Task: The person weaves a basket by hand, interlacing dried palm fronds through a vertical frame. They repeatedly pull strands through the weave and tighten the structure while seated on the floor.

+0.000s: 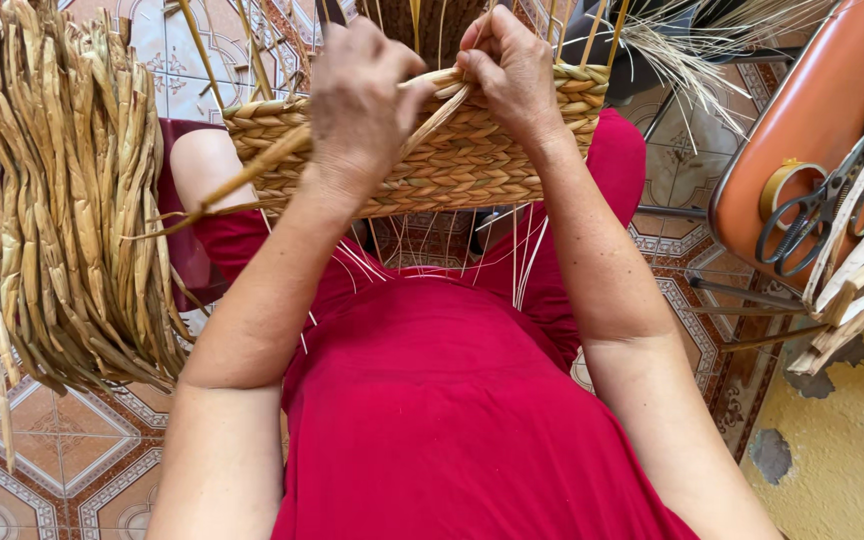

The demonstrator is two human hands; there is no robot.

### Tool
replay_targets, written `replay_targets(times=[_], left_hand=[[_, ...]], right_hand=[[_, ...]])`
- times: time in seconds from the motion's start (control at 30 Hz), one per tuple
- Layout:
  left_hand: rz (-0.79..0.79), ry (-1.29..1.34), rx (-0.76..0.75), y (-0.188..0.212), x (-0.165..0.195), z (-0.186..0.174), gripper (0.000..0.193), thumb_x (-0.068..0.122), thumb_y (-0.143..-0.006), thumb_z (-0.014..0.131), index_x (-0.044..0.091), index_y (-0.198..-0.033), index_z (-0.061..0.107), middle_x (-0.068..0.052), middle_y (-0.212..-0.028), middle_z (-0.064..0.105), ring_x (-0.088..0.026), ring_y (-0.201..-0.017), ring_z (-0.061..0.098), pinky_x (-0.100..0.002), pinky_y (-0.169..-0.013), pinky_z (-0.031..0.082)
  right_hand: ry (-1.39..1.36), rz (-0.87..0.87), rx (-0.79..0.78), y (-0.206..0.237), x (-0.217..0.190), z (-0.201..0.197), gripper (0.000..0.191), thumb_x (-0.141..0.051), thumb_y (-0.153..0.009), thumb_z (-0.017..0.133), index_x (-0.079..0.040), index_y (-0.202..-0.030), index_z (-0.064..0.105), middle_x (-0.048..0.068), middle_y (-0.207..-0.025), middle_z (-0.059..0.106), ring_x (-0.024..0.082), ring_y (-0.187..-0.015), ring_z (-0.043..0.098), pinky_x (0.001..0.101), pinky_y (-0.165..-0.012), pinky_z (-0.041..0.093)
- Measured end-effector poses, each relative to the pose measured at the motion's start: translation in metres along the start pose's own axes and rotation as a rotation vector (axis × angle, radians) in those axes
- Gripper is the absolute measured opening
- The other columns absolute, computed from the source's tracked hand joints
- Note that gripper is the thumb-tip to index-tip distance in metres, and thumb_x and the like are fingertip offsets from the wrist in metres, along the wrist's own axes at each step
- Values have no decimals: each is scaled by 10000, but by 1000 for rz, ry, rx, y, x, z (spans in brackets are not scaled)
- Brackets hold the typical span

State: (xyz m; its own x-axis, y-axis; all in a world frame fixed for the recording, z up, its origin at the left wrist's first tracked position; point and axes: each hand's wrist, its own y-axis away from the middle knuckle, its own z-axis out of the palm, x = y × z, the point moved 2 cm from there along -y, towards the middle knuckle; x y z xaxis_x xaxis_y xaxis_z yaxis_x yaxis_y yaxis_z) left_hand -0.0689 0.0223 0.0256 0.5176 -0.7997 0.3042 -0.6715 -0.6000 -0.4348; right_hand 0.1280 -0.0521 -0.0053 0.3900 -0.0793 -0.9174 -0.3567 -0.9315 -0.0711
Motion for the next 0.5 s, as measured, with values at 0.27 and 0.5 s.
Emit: replay_targets(times=[0.27,0.5], left_hand=[[110,-172,10,-8,34,49,186,97,-880,812,93,-950,641,-51,-835,609,-166,-787,591,-305,-604,529],[163,-167,-38,-20,14,47,109,77,-927,734,119,-949,636,-13,-753,641,-95,-652,632,-233,-469,516]], right_hand=[[-103,138,-93,-5,-7,-12,71,1,-994,692,-30,-1039,646,3,-791,705,33,-625,636,208,-526,511],[50,-155,-50,8,-39,-16,100,-55,-1044,729,-40,-1139,757,42,-948,776,96,-705,715,232,-596,592]])
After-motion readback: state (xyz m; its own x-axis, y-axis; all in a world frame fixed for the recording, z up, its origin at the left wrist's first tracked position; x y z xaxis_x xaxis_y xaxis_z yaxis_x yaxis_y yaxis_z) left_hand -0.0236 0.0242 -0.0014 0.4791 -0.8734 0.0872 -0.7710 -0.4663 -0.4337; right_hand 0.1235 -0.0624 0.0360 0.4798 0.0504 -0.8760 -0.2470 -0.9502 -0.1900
